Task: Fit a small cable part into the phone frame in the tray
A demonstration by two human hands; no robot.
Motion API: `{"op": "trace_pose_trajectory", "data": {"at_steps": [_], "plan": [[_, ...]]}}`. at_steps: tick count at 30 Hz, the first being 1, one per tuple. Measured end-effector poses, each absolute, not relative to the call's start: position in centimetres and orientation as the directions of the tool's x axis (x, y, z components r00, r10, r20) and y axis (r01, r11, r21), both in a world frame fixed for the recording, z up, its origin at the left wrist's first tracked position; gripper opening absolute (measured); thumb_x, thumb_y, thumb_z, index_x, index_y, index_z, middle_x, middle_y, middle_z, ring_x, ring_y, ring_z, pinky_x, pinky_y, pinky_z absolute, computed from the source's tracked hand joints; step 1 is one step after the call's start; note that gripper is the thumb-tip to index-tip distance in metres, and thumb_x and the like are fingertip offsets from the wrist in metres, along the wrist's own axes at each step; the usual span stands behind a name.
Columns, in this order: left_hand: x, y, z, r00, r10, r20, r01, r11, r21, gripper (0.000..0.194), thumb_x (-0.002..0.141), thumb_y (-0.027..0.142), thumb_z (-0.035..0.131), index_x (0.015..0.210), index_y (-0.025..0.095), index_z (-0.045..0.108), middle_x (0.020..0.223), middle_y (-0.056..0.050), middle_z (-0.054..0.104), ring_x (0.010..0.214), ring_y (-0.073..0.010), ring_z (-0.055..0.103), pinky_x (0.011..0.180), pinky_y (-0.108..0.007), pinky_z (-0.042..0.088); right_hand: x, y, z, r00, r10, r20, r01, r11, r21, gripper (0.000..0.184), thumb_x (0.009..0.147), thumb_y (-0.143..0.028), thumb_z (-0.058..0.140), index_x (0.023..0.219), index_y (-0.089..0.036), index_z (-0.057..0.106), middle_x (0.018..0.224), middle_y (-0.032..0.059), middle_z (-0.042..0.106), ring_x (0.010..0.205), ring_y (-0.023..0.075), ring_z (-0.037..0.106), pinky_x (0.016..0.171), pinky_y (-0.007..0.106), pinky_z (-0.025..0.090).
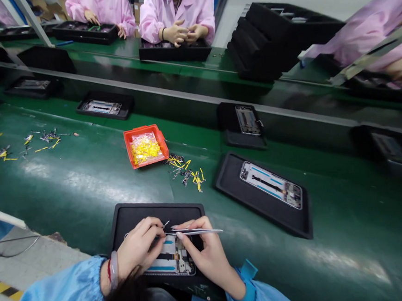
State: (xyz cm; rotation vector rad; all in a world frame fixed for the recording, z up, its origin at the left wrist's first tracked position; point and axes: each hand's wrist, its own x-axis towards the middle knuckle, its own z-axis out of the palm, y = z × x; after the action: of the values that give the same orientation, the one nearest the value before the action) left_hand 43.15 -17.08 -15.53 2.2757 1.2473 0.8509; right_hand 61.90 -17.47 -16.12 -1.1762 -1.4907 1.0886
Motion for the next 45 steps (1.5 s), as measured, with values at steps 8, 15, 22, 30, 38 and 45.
{"op": "trace_pose_trajectory", "data": {"at_steps": [8,15,22,30,38,45], "plan": [[42.9,-17.1,-15.3,0.4,0.871,0.286,0.605,-0.485,0.631,0.018,0.083,0.009,0.042,0.081,0.019,0.056,0.085,-0.004,0.062,0.077,-0.0141,0.062,0.07,-0.022,0.053,61.9,-17.6,-16.1,-0.133,0.981,0.14,0.155,0.161,-0.975,0.015,0.093,-0.034,0.057,0.088,-0.025,0.047,0.082,0.0032,0.068,0.08,0.0192,0.069,0.069,0.03,0.056],[42.9,-17.2,-15.2,0.39,0.879,0.273,0.602,-0.468,0.647,0.018,0.081,0.008,0.042,0.079,0.019,0.056,0.084,-0.004,0.062,0.076,-0.0142,0.062,0.069,-0.022,0.053,61.9,-17.5,-16.3,-0.15,0.987,0.053,0.193,0.082,-0.978,0.018,0.09,-0.039,0.06,0.086,-0.024,0.051,0.082,0.005,0.069,0.079,0.0213,0.069,0.07,0.033,0.056],[42.9,-17.2,-15.1,0.362,0.912,0.194,0.606,-0.388,0.694,0.015,0.078,0.01,0.045,0.078,0.019,0.057,0.088,-0.005,0.061,0.081,-0.0159,0.062,0.073,-0.025,0.054,62.2,-16.9,-15.4,-0.271,0.963,0.001,0.207,0.059,-0.976,0.01,0.09,-0.031,0.06,0.091,-0.023,0.067,0.087,0.0039,0.074,0.082,0.0221,0.071,0.072,0.031,0.058],[42.4,-17.1,-15.0,0.354,0.911,0.211,0.607,-0.396,0.689,0.017,0.084,0.013,0.045,0.074,0.019,0.057,0.078,-0.002,0.063,0.071,-0.0124,0.062,0.066,-0.02,0.051,62.3,-16.5,-15.3,-0.27,0.959,0.082,0.168,0.131,-0.977,0.012,0.088,-0.034,0.064,0.087,-0.026,0.074,0.083,0.0014,0.077,0.073,0.0218,0.073,0.064,0.028,0.06],[41.8,-16.8,-15.0,0.469,0.807,0.359,0.623,-0.59,0.513,0.031,0.097,0.017,0.039,0.079,0.02,0.064,0.075,0.002,0.064,0.061,-0.0063,0.06,0.06,-0.012,0.046,62.4,-16.4,-15.3,-0.278,0.958,0.077,0.193,0.134,-0.972,0.012,0.088,-0.034,0.065,0.092,-0.028,0.075,0.087,0.0003,0.077,0.078,0.0218,0.073,0.069,0.028,0.061],[41.2,-17.2,-14.7,0.62,0.698,0.359,0.645,-0.714,0.273,0.038,0.099,0.013,0.028,0.088,0.02,0.064,0.079,0.001,0.066,0.058,-0.0086,0.059,0.055,-0.016,0.045,62.5,-16.4,-15.2,-0.279,0.96,0.028,0.22,0.092,-0.971,0.013,0.088,-0.033,0.064,0.09,-0.025,0.074,0.085,0.0028,0.076,0.077,0.0235,0.073,0.067,0.031,0.061]]}}
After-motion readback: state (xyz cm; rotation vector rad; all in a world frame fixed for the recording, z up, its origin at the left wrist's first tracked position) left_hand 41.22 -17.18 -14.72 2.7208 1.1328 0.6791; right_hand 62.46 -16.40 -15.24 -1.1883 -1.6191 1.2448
